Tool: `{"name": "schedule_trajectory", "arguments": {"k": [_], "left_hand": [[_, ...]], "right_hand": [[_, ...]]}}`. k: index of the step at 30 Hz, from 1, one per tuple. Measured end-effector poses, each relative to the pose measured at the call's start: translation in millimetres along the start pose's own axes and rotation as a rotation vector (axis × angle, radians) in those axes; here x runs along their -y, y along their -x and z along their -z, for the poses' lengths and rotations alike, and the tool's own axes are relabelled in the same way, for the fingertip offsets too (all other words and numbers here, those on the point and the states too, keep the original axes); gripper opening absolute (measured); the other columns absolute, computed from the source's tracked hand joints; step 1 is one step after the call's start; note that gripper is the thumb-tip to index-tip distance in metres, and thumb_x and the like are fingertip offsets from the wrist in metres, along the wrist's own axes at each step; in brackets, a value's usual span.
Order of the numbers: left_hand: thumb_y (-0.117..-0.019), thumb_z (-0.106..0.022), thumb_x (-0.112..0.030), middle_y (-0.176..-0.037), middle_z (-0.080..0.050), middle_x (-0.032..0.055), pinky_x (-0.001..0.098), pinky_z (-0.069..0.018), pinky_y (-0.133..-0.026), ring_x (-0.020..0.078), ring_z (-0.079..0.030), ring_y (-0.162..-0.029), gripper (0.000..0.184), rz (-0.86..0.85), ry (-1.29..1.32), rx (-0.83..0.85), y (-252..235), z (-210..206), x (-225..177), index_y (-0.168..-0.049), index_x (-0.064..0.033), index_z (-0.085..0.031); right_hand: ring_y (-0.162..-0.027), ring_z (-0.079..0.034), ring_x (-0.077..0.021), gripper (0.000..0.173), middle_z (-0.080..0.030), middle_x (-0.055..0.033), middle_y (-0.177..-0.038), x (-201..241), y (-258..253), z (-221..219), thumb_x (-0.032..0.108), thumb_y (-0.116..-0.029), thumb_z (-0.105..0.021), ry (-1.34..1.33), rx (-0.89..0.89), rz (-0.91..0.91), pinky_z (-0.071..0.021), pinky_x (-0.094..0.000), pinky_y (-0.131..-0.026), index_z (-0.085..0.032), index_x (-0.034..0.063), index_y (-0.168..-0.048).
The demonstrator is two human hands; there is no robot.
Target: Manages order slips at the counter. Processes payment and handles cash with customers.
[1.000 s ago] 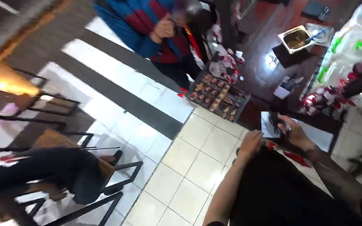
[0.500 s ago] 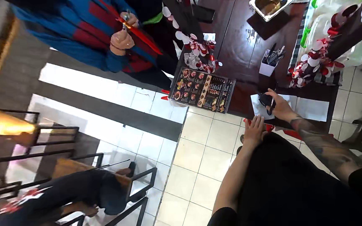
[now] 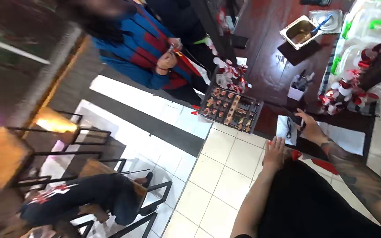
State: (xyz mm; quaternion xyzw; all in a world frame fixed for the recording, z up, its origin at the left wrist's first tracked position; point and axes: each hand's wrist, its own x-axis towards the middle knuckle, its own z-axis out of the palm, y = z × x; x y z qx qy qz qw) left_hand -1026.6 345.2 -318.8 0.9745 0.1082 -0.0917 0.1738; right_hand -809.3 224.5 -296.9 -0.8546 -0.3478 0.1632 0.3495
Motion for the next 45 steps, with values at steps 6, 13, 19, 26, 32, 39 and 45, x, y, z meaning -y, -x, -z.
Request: {"name": "schedule_trajectory", "arguments": {"k": [6,13,19,26,32,39,45], "left_hand": [[-0.1009,-0.059,-0.043,-0.165,-0.038,0.0019,0.0632,-0.0172,-0.124,0.0275,-0.028,-0.155,0.068,0.061,0.025,-0.047,-1,12,0,-0.161,-0.0201,-0.037],[-0.0978,-0.063,-0.042,-0.167,-0.034,-0.002,0.0669,-0.0187,-0.121,0.0265,-0.023,-0.156,0.068,0.102,0.093,-0.037,-3,7,-6,-0.159,-0.0241,-0.039],[-0.0958,-0.067,-0.04,-0.169,-0.028,-0.0036,0.07,-0.018,-0.12,0.0263,-0.017,-0.158,0.073,0.117,0.143,0.028,-2,11,-9,-0.16,-0.0247,-0.037],[-0.0981,-0.063,-0.043,-0.168,-0.03,0.003,0.0656,-0.0149,-0.123,0.0289,-0.02,-0.157,0.07,0.054,0.07,-0.136,0,-3,-17,-0.16,-0.0206,-0.038],[-0.1003,-0.058,-0.042,-0.166,-0.036,0.0038,0.0676,-0.0123,-0.123,0.0293,-0.027,-0.155,0.064,0.017,0.058,-0.078,-5,-6,-27,-0.157,-0.0185,-0.043],[-0.1016,-0.054,-0.05,-0.169,-0.028,0.0025,0.0709,-0.0079,-0.121,0.0321,-0.021,-0.157,0.065,0.037,0.043,0.02,-13,8,-23,-0.157,-0.0182,-0.043],[-0.1034,-0.048,-0.054,-0.172,-0.018,-0.0005,0.0719,-0.0052,-0.121,0.03,-0.009,-0.159,0.071,0.021,0.073,0.093,-11,2,-15,-0.164,-0.0231,-0.028]], "right_hand": [[-0.147,-0.042,-0.0342,0.052,-0.042,-0.0169,-0.16,-14,-10,-3,0.01,-0.0924,-0.068,-0.003,-0.024,0.062,-0.0382,-0.0509,-0.119,-0.056,0.0064,-0.143],[-0.146,-0.044,-0.033,0.052,-0.042,-0.0179,-0.16,-12,-19,-1,0.003,-0.0917,-0.064,-0.029,-0.047,0.092,-0.0406,-0.0501,-0.117,-0.055,0.0048,-0.143],[-0.148,-0.042,-0.0307,0.05,-0.041,-0.0152,-0.161,-15,-17,-4,0.015,-0.097,-0.064,0.053,-0.044,0.056,-0.0388,-0.0498,-0.119,-0.054,0.0074,-0.146],[-0.138,-0.052,-0.036,0.071,-0.042,-0.0193,-0.159,6,-20,9,0.016,-0.091,-0.072,0.018,0.025,-0.081,-0.0473,-0.0549,-0.11,-0.041,0.0094,-0.154],[-0.144,-0.046,-0.025,0.066,-0.042,-0.0166,-0.16,4,-15,-1,0.01,-0.0876,-0.074,-0.164,-0.065,-0.005,-0.0461,-0.0425,-0.114,-0.049,0.0065,-0.149],[-0.147,-0.042,-0.0214,0.059,-0.037,-0.0114,-0.164,23,-9,-9,0.017,-0.0942,-0.07,-0.155,0.071,-0.038,-0.0434,-0.0421,-0.117,-0.05,0.0107,-0.15],[-0.148,-0.042,-0.0255,0.072,-0.032,-0.0029,-0.168,-3,-6,-16,0.028,-0.0919,-0.076,-0.116,0.004,0.001,-0.0417,-0.0543,-0.116,-0.044,0.0197,-0.155]]}}
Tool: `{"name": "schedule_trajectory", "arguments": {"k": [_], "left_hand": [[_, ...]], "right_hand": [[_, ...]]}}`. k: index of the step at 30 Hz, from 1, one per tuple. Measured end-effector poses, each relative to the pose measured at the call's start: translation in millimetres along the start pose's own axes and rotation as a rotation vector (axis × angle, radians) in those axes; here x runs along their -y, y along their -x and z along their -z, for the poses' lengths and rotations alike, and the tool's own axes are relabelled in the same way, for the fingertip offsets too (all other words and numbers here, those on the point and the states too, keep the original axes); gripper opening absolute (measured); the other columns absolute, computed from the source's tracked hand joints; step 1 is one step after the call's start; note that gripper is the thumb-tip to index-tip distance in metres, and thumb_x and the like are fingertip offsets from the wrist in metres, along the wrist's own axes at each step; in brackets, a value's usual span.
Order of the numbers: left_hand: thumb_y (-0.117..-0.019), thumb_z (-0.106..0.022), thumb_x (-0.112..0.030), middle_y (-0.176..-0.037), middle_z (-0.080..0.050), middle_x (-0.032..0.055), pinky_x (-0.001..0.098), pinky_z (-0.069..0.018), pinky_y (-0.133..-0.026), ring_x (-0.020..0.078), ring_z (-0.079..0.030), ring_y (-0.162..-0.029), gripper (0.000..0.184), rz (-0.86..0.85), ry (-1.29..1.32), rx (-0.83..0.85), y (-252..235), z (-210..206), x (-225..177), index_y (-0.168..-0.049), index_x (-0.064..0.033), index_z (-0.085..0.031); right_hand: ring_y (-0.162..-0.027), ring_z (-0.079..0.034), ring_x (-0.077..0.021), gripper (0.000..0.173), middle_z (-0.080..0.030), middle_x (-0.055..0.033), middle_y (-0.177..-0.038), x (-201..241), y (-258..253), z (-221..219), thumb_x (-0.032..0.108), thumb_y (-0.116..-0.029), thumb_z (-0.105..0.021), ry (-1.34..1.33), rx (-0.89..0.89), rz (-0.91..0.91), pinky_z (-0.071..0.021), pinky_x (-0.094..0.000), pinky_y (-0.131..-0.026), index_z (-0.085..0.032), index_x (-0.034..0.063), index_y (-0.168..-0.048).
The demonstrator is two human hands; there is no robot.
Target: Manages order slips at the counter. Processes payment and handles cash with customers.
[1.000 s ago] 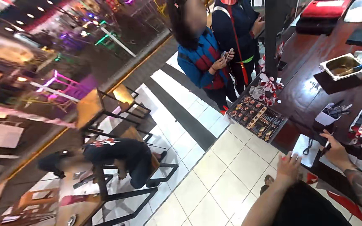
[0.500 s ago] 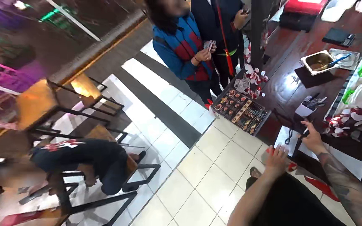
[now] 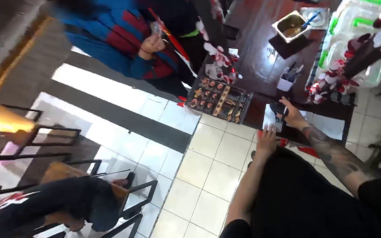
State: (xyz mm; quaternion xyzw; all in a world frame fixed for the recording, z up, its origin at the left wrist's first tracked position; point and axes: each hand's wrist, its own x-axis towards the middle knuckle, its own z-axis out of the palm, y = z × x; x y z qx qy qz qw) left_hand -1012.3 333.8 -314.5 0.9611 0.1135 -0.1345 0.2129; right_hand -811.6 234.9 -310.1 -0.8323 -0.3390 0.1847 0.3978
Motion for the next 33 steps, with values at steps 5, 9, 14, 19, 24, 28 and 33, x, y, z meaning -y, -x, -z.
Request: {"name": "schedule_trajectory", "arguments": {"k": [5,9,14,19,24,28,33], "left_hand": [[-0.1039,-0.049,-0.052,-0.173,-0.013,0.0023,0.0681,-0.0064,-0.123,0.0264,-0.006,-0.16,0.071,-0.046,0.014,-0.059,1,-10,14,-0.164,-0.0201,-0.029],[-0.1066,-0.043,-0.049,-0.171,-0.021,0.003,0.0668,-0.0075,-0.124,0.0249,-0.012,-0.159,0.063,-0.026,0.017,-0.107,12,-8,22,-0.161,-0.0178,-0.035],[-0.1059,-0.048,-0.039,-0.173,-0.017,-0.0002,0.0677,-0.0091,-0.123,0.0218,-0.009,-0.16,0.063,-0.022,0.016,-0.111,16,-12,27,-0.163,-0.0192,-0.031],[-0.0993,-0.057,-0.024,-0.172,-0.019,-0.0068,0.0696,-0.0154,-0.121,0.0182,-0.013,-0.159,0.068,0.03,0.055,-0.082,15,-13,27,-0.163,-0.0253,-0.032],[-0.0934,-0.063,-0.019,-0.169,-0.029,-0.0049,0.0696,-0.0271,-0.117,0.0211,-0.023,-0.157,0.071,0.011,0.082,-0.178,17,-22,30,-0.16,-0.0261,-0.039],[-0.0918,-0.064,-0.016,-0.169,-0.027,-0.0068,0.0671,-0.0293,-0.117,0.0201,-0.022,-0.157,0.074,0.034,0.12,-0.146,18,-13,27,-0.16,-0.0256,-0.038],[-0.0901,-0.066,-0.014,-0.17,-0.025,-0.0096,0.0645,-0.0327,-0.117,0.0186,-0.02,-0.157,0.075,0.044,0.175,-0.125,17,-11,29,-0.159,-0.0267,-0.04]], "right_hand": [[-0.122,-0.064,-0.0174,0.044,-0.068,-0.0029,-0.132,16,33,14,0.037,-0.1111,-0.038,0.124,-0.087,0.218,-0.0477,-0.0479,-0.109,-0.052,0.0165,-0.147],[-0.106,-0.068,-0.0223,0.036,-0.073,-0.0072,-0.111,70,51,50,0.032,-0.1076,-0.047,0.128,0.028,0.233,-0.0511,-0.048,-0.101,-0.069,0.0127,-0.128],[-0.094,-0.071,-0.0314,0.026,-0.073,-0.0133,-0.102,68,70,56,0.019,-0.1062,-0.054,0.424,0.168,0.247,-0.0564,-0.0515,-0.089,-0.066,0.0066,-0.125],[-0.082,-0.071,-0.0324,0.033,-0.072,-0.0112,-0.083,64,46,34,0.04,-0.1042,-0.055,0.648,0.47,0.045,-0.0549,-0.0566,-0.083,-0.072,0.011,-0.104],[-0.103,-0.069,-0.0433,0.038,-0.072,-0.0221,-0.104,59,22,12,0.037,-0.1048,-0.052,0.643,0.616,-0.107,-0.051,-0.0652,-0.091,-0.071,0.0045,-0.111],[-0.105,-0.068,-0.0465,0.043,-0.071,-0.0256,-0.106,63,20,12,0.038,-0.1065,-0.048,0.702,0.629,-0.121,-0.0499,-0.0662,-0.092,-0.068,0.0014,-0.114],[-0.1,-0.07,-0.0435,0.038,-0.073,-0.0209,-0.102,49,26,10,0.039,-0.1043,-0.051,0.681,0.555,-0.118,-0.0523,-0.0643,-0.088,-0.066,0.0104,-0.125]]}}
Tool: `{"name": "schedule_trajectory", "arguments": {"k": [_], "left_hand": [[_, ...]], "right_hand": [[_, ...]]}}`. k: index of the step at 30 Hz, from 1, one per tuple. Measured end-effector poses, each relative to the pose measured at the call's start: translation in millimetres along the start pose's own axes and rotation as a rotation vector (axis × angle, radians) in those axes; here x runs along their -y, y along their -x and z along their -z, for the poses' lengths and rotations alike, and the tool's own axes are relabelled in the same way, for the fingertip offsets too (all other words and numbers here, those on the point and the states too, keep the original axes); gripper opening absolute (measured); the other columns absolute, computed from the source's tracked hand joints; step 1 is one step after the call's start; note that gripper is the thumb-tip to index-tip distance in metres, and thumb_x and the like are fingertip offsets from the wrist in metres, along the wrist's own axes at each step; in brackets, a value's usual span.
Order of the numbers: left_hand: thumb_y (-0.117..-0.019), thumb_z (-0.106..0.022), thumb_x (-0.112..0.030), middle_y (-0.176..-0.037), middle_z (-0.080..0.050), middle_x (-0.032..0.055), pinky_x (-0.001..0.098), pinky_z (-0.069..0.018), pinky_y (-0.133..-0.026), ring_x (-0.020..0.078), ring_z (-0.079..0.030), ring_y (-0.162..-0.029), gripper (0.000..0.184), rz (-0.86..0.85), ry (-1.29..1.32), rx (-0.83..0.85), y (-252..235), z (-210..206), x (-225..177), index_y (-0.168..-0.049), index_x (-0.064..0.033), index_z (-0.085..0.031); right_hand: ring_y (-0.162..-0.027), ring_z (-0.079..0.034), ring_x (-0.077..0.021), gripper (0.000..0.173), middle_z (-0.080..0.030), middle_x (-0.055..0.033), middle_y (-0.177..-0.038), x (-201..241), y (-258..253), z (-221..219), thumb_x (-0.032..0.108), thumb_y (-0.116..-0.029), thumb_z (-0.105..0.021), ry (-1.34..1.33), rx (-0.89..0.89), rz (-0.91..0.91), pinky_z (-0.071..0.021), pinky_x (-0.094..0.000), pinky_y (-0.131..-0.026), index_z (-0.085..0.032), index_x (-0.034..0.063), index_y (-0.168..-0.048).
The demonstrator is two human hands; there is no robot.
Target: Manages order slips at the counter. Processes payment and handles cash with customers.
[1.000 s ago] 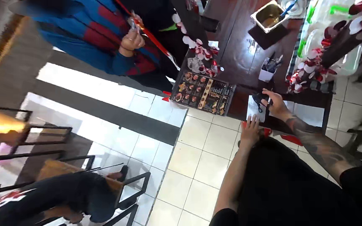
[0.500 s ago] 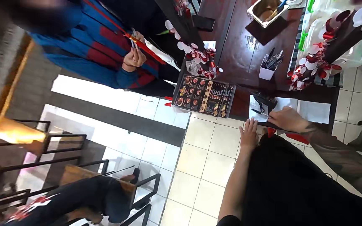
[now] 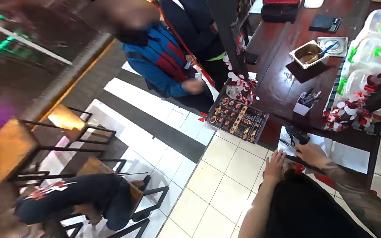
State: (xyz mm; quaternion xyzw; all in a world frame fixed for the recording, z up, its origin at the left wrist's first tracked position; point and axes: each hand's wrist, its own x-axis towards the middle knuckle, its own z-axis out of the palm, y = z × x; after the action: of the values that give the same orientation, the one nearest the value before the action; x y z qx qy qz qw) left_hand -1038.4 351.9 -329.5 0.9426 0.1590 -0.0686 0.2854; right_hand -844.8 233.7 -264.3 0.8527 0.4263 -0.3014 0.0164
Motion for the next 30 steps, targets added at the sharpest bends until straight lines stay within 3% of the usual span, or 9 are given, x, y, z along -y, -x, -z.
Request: {"name": "schedule_trajectory", "arguments": {"k": [3,5,7,9,11,15,20,26,30], "left_hand": [[-0.0878,-0.068,-0.01,-0.169,-0.027,-0.0068,0.0595,-0.0382,-0.115,0.0208,-0.022,-0.157,0.076,-0.018,0.051,-0.016,1,-1,-1,-0.158,-0.0234,-0.042],[-0.0883,-0.067,-0.007,-0.168,-0.031,-0.0035,0.0549,-0.0403,-0.115,0.0229,-0.025,-0.156,0.073,-0.045,0.089,-0.066,2,1,0,-0.156,-0.0204,-0.045],[-0.0871,-0.068,-0.004,-0.166,-0.036,0.0004,0.0507,-0.0421,-0.116,0.0244,-0.029,-0.154,0.071,-0.077,0.095,-0.119,3,-3,1,-0.154,-0.0166,-0.048],[-0.0897,-0.066,-0.005,-0.165,-0.038,0.0037,0.0501,-0.0422,-0.116,0.0257,-0.031,-0.154,0.067,-0.084,0.121,-0.146,5,-2,-2,-0.154,-0.0137,-0.049],[-0.0906,-0.065,-0.007,-0.168,-0.031,-0.0013,0.0498,-0.0413,-0.116,0.0226,-0.025,-0.156,0.071,-0.032,0.148,-0.077,3,-1,-4,-0.157,-0.0176,-0.044],[-0.0869,-0.068,-0.002,-0.168,-0.031,-0.0032,0.0501,-0.0426,-0.115,0.0219,-0.025,-0.156,0.073,0.008,0.222,-0.085,6,-2,-8,-0.155,-0.0179,-0.047],[-0.0902,-0.064,-0.002,-0.166,-0.035,-0.0041,0.0488,-0.0361,-0.12,0.0203,-0.026,-0.155,0.066,0.035,0.294,-0.105,8,2,-11,-0.153,-0.0181,-0.05],[-0.0903,-0.063,-0.005,-0.167,-0.032,-0.0076,0.0466,-0.0418,-0.115,0.0174,-0.025,-0.155,0.068,0.018,0.255,-0.101,5,-8,-6,-0.154,-0.022,-0.048],[-0.1007,-0.059,-0.022,-0.161,-0.044,0.0031,0.0465,-0.0352,-0.122,0.0208,-0.034,-0.152,0.051,-0.029,0.431,-0.149,2,4,0,-0.15,-0.0144,-0.053]], "right_hand": [[-0.094,-0.072,-0.0348,0.04,-0.074,-0.0139,-0.101,4,8,-2,0.043,-0.1042,-0.054,-0.209,-0.111,0.09,-0.0554,-0.0592,-0.087,-0.065,0.0152,-0.131],[-0.089,-0.071,-0.0213,0.041,-0.073,-0.0092,-0.1,28,3,9,0.041,-0.1037,-0.057,-0.533,-0.252,0.217,-0.0586,-0.0442,-0.085,-0.067,0.0115,-0.13],[-0.103,-0.069,-0.0156,0.042,-0.07,-0.0098,-0.119,70,-9,37,0.036,-0.1049,-0.055,-0.89,-0.232,0.305,-0.0584,-0.0363,-0.092,-0.063,0.0071,-0.134],[-0.114,-0.067,-0.019,0.044,-0.065,-0.0111,-0.133,117,-32,70,0.035,-0.1054,-0.055,-1.115,-0.148,0.33,-0.0582,-0.0383,-0.096,-0.058,0.006,-0.139],[-0.119,-0.065,-0.0226,0.045,-0.061,-0.011,-0.139,158,-66,95,0.033,-0.1049,-0.057,-1.21,-0.094,0.341,-0.0574,-0.043,-0.098,-0.055,0.0079,-0.142],[-0.129,-0.059,-0.0247,0.059,-0.054,-0.0051,-0.149,222,-137,132,0.046,-0.1004,-0.062,-1.298,-0.075,0.31,-0.0545,-0.0515,-0.099,-0.047,0.0173,-0.15],[-0.122,-0.062,-0.0269,0.079,-0.056,-0.0101,-0.144,262,-212,139,0.044,-0.0893,-0.078,-1.367,-0.159,0.155,-0.0588,-0.0494,-0.092,-0.04,0.014,-0.152],[-0.099,-0.07,-0.022,0.047,-0.07,-0.0135,-0.112,255,-223,120,0.029,-0.0899,-0.079,-1.193,-0.395,0.21,-0.0602,-0.043,-0.087,-0.065,0.0044,-0.127],[-0.098,-0.073,-0.0192,0.044,-0.074,-0.0103,-0.108,243,-204,120,0.03,-0.0916,-0.078,-1.161,-0.497,0.202,-0.0618,-0.0421,-0.088,-0.066,0.0054,-0.126]]}}
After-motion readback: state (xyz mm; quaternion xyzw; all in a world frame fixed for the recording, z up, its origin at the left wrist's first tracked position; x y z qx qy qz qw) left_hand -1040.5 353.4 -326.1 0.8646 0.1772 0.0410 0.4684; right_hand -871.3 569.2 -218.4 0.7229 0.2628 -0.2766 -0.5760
